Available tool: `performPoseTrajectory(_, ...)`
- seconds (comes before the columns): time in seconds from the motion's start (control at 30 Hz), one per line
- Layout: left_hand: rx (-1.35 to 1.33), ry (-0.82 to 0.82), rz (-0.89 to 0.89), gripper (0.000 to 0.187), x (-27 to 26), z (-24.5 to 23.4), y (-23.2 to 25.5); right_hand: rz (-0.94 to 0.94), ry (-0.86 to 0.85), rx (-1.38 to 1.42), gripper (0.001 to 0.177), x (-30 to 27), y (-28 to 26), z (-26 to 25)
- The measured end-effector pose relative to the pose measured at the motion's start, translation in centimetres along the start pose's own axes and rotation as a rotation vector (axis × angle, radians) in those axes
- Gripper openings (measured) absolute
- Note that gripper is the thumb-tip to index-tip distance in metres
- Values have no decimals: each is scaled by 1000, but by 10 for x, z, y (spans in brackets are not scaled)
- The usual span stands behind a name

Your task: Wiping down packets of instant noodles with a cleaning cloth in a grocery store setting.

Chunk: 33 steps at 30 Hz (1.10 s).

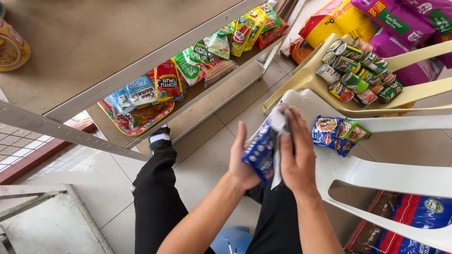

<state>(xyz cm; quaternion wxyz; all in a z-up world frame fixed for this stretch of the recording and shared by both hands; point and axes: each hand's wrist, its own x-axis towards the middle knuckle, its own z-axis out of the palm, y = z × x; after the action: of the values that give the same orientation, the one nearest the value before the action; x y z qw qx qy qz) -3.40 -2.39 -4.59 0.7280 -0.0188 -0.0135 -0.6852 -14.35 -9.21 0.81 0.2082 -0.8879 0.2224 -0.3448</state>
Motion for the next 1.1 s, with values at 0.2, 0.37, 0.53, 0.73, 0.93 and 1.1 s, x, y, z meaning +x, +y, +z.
performPoseTrajectory(0.2,59,26,57,55,15,-40,-5,-15,28,53,54,-9,-47,7)
performPoseTrajectory(0.37,-147,-104,-136,63,8,-21,1,-172,-5,-41,53,-21,-32,16)
performPoseTrajectory(0.53,371,248,106,57,6,-5,-11,604,207,764,57,-18,9,24)
performPoseTrajectory(0.73,1515,9,428,59,2,11,-4,862,308,1700,48,-31,42,15)
performPoseTrajectory(0.93,1046,414,195,87,12,9,15,838,304,1539,47,-9,2,-14)
performPoseTrajectory(1.1,760,399,76,68,10,9,31,856,370,1376,49,0,4,-24)
